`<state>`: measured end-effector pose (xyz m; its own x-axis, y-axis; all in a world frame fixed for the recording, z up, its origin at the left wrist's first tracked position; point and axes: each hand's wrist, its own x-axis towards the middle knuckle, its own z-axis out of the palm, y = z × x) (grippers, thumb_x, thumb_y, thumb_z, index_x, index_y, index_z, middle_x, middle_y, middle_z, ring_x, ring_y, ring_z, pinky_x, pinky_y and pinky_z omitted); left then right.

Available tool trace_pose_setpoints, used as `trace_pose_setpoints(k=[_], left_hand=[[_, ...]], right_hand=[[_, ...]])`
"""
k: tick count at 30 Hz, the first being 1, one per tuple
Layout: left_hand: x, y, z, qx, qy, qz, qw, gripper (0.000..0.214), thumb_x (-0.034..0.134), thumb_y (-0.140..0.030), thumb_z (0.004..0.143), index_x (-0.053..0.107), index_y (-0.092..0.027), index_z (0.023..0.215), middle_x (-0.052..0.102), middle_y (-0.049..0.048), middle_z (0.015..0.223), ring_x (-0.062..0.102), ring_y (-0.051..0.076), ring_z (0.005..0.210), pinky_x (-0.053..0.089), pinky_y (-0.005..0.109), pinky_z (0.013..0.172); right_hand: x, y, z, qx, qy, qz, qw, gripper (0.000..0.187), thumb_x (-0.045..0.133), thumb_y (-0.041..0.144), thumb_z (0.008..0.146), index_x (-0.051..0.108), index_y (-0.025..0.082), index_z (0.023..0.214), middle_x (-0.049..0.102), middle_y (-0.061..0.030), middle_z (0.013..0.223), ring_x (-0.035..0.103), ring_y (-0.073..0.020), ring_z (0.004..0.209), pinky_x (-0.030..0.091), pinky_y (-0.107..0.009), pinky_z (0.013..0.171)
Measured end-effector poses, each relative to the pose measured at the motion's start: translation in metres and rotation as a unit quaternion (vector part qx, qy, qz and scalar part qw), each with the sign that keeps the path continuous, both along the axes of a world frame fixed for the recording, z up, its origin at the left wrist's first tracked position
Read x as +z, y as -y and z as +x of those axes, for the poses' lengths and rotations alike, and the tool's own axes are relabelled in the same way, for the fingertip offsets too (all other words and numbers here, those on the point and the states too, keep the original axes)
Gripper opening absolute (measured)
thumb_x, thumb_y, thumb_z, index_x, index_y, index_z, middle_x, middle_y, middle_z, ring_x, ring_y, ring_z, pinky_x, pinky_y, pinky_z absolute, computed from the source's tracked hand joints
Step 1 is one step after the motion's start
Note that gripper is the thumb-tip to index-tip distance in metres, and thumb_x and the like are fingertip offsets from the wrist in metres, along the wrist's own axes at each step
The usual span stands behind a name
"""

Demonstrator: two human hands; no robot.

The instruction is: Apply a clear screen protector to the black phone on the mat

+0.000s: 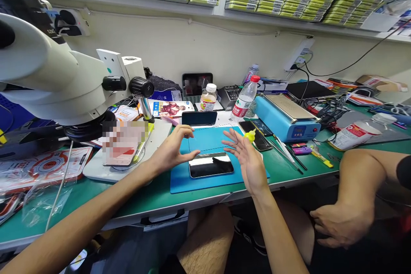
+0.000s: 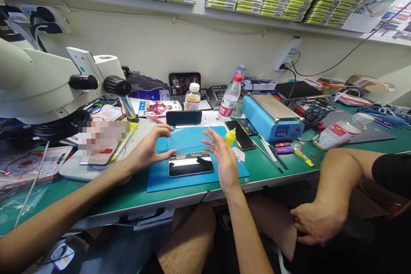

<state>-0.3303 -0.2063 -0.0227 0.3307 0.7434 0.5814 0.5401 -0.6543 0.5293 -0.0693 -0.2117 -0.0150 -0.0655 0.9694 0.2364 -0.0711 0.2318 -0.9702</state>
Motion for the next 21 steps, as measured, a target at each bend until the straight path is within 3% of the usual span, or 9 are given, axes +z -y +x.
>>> trace_pose_setpoints(k=[6,15,18,21], left_hand=[[0.002,0.004,0.003,-0.051,0.111,-0.135,0.983,0.037,0.072,-0.04,0.091,0.05,-0.023,0.114,0.06,0.011,0.126,0.062,0.023,0.116,0.055,0.045,0.104],[0.001,0.022,-0.005,-0.055,0.037,-0.179,0.982,0.044,0.071,-0.047,0.091,0.054,-0.025,0.126,0.061,0.0103,0.133,0.061,0.026,0.119,0.05,0.048,0.107],[0.0,0.023,-0.007,0.028,0.125,-0.185,0.974,0.03,0.052,-0.052,0.1,0.061,-0.023,0.1,0.067,0.006,0.102,0.063,0.022,0.097,0.053,0.041,0.092],[0.001,0.015,-0.009,0.035,0.306,-0.303,0.902,0.05,0.03,-0.056,0.104,0.048,-0.023,0.071,0.048,-0.0006,0.064,0.049,0.016,0.059,0.047,0.031,0.057]], right_hand=[[0.0,-0.003,0.004,0.074,-0.022,0.021,0.997,0.057,0.067,0.05,0.096,0.053,0.033,0.15,0.043,-0.0083,0.165,0.059,-0.0331,0.137,0.057,-0.053,0.106],[-0.026,-0.012,0.014,0.05,-0.029,0.033,0.998,0.066,0.08,0.056,0.084,0.061,0.028,0.14,0.063,-0.0128,0.146,0.057,-0.0337,0.139,0.052,-0.058,0.111],[-0.036,-0.013,0.016,0.014,-0.061,0.032,0.998,0.061,0.072,0.06,0.089,0.061,0.026,0.139,0.064,-0.0135,0.144,0.056,-0.0332,0.139,0.049,-0.058,0.115],[-0.039,-0.012,0.016,0.002,-0.09,0.029,0.995,0.056,0.065,0.062,0.093,0.062,0.026,0.136,0.065,-0.0128,0.143,0.057,-0.0321,0.139,0.047,-0.057,0.116]])
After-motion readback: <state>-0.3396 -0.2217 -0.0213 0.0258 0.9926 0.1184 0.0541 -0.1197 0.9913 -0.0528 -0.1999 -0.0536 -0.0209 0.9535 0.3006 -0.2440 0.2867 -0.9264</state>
